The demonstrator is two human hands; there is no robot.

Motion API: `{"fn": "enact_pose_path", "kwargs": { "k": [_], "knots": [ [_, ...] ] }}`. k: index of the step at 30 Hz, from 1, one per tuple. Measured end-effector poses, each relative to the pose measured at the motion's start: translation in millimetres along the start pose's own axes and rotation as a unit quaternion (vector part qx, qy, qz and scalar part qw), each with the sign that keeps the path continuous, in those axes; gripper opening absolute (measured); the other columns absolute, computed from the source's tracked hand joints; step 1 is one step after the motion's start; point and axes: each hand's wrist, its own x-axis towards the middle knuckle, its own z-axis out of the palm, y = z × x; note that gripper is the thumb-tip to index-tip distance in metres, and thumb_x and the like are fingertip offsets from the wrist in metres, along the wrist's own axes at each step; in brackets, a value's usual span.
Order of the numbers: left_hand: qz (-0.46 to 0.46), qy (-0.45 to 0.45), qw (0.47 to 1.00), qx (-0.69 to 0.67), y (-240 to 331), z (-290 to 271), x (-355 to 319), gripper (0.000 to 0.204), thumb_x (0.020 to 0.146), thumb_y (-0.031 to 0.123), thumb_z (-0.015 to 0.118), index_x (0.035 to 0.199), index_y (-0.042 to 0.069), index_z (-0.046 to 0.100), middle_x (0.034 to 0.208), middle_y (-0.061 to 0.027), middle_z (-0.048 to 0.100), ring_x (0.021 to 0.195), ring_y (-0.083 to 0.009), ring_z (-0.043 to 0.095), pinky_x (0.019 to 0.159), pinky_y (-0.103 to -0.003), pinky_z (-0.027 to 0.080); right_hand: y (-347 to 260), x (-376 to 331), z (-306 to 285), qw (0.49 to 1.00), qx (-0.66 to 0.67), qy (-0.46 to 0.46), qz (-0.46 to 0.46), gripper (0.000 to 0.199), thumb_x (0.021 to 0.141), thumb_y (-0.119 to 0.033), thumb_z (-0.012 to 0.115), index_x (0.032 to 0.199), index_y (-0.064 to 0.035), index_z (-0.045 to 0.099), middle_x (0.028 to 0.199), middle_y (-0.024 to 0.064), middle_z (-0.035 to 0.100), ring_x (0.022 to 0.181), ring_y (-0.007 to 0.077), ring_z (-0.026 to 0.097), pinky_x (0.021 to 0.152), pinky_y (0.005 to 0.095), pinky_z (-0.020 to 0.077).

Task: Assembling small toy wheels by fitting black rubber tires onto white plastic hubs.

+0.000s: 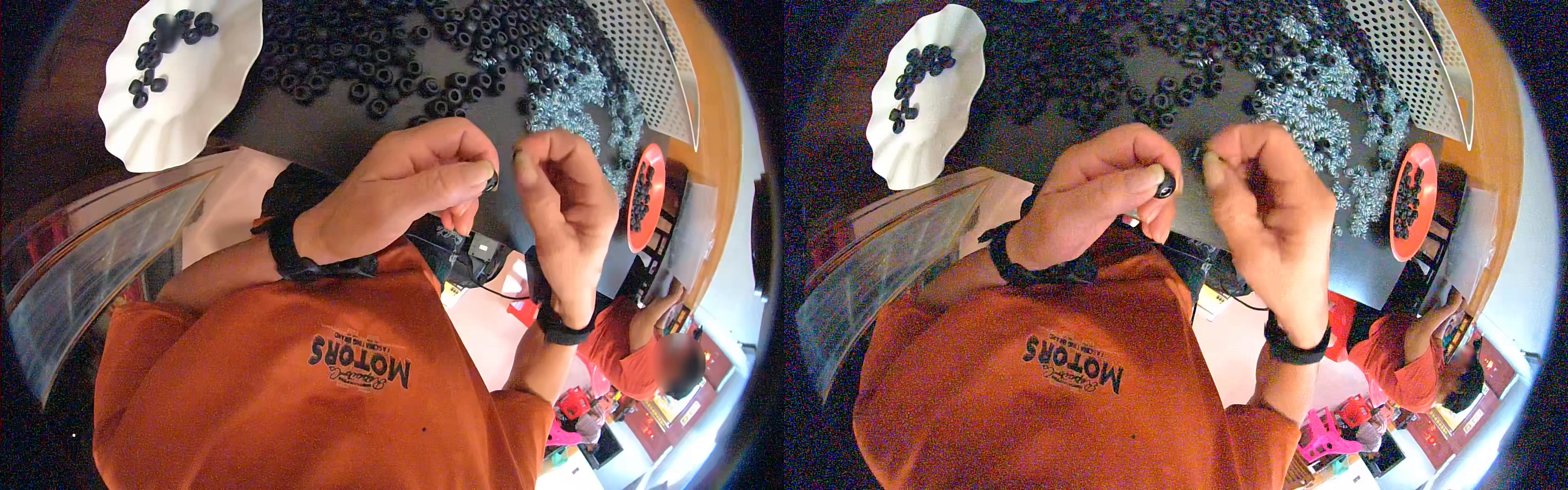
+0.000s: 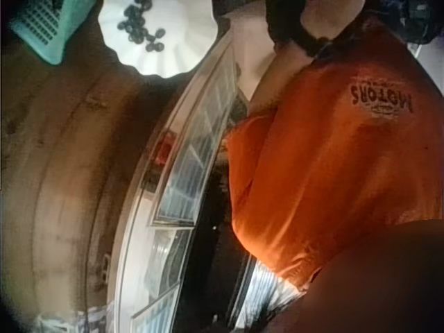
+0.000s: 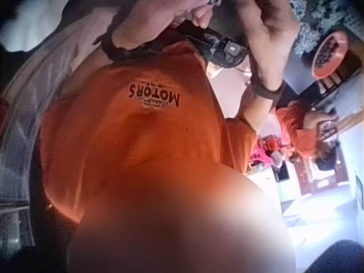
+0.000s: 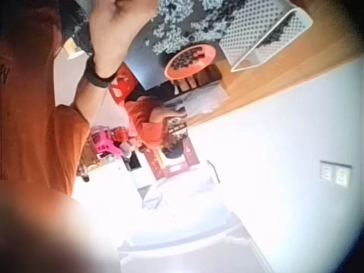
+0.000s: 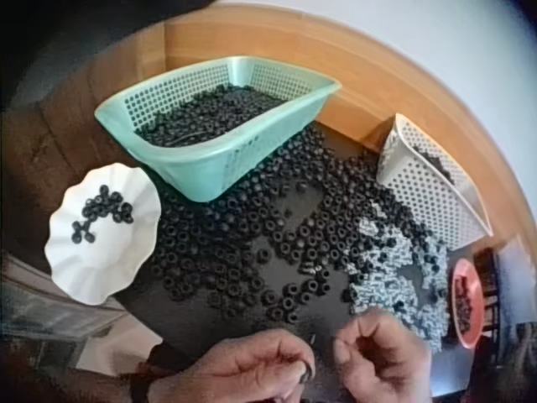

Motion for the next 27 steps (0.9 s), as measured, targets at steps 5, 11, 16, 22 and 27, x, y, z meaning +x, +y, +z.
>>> {"fn": "enact_pose_path", "kwargs": {
  "k": [5,11,16,22,27],
  "knots": [
    [0.007,-0.004,1.000,-0.012,-2,1,5,0.016,0.095,0.017,0.046,0.100,0.003,0.053,0.070,-0.0018,0.051,0.065,-0.0125,0.054,0.061,-0.026,0.045,-10,-14,-3,0.995,0.081,-0.019,0.056,0.011,0.090,-0.007,0.060,0.093,0.0011,0.055,0.078,0.0004,0.056,0.069,0.0067,0.047,0.063,0.0202,0.0408],
    [0.009,-0.024,0.999,-0.047,-7,0,10,0.020,0.098,0.021,0.044,0.102,0.003,0.052,0.069,-0.0016,0.050,0.063,-0.0133,0.053,0.060,-0.027,0.045,-7,-24,0,0.997,0.022,0.068,0.040,0.007,0.086,-0.003,0.062,0.089,0.0015,0.058,0.080,0.0048,0.060,0.067,0.0106,0.052,0.059,0.0239,0.0424],
    [0.010,-0.045,0.998,-0.047,-9,-2,11,0.021,0.098,0.023,0.044,0.102,0.003,0.052,0.070,-0.0014,0.050,0.065,-0.0136,0.054,0.061,-0.027,0.045,-8,-28,1,0.994,-0.056,0.055,-0.078,0.012,0.078,0.003,0.067,0.089,0.0015,0.061,0.081,0.0103,0.061,0.069,0.0198,0.057,0.061,0.0284,0.0450],
    [-0.005,-0.056,0.998,-0.003,-2,0,6,0.022,0.098,0.024,0.046,0.101,0.003,0.051,0.072,-0.0011,0.050,0.067,-0.0122,0.053,0.063,-0.026,0.044,-12,-31,-4,0.988,-0.109,0.044,-0.100,0.016,0.076,0.002,0.068,0.091,0.0007,0.062,0.081,0.0134,0.062,0.070,0.0243,0.059,0.059,0.0310,0.0468],
    [-0.002,-0.071,0.997,-0.004,-3,-2,7,0.023,0.098,0.025,0.046,0.102,0.003,0.051,0.074,-0.0012,0.051,0.068,-0.0112,0.053,0.063,-0.025,0.043,-13,-23,-7,0.951,-0.209,0.064,-0.218,0.019,0.075,0.003,0.069,0.093,-0.0003,0.064,0.079,0.0125,0.062,0.065,0.0237,0.059,0.056,0.0303,0.0465]
  ]
}}
